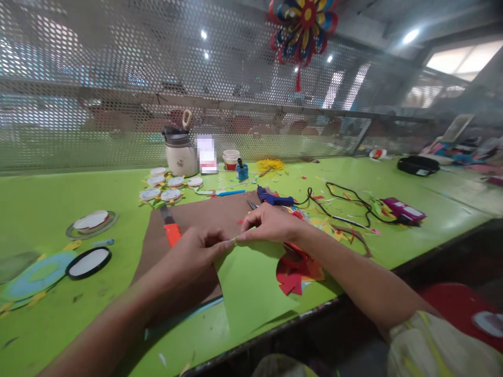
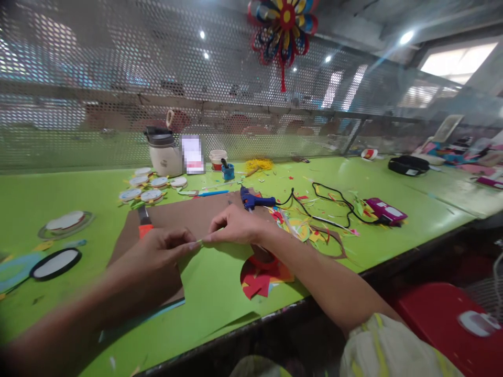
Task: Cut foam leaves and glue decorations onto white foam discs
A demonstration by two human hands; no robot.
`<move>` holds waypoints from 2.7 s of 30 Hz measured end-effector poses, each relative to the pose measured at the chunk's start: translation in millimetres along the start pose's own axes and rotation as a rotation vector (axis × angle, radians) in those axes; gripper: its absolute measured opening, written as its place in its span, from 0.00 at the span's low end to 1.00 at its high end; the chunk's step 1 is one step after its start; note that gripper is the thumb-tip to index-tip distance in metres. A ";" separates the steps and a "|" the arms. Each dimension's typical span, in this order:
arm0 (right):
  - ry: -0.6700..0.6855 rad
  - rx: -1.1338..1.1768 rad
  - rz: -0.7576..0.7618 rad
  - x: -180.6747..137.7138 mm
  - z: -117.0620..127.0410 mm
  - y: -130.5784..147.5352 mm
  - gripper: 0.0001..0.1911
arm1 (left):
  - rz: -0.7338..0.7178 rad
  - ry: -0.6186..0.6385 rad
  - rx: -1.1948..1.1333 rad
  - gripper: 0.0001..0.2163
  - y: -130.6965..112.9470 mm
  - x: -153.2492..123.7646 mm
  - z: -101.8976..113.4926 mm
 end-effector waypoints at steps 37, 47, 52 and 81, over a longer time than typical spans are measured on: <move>0.021 0.016 0.107 -2.0 5.4 -2.4 0.12 | 0.129 0.117 -0.359 0.09 -0.9 0.0 -8.5; 0.068 0.219 0.013 1.9 4.7 -12.7 0.11 | 0.254 0.204 -0.314 0.11 3.6 -7.5 -7.4; 0.098 0.354 -0.030 2.8 4.0 -19.8 0.11 | 0.293 0.267 -0.518 0.11 4.4 -11.2 -13.2; 0.081 0.220 0.016 8.4 -10.6 -18.7 0.13 | 0.074 0.077 -0.069 0.14 4.6 11.6 -2.8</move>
Point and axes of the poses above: each hand's wrist, its own x-axis towards the middle knuckle, its own z-axis out of the back of the hand, y = z × x, the point moved 3 cm from there along x, towards the middle knuckle, and after that the axes turned 1 degree about -x, right-handed, at the moved point
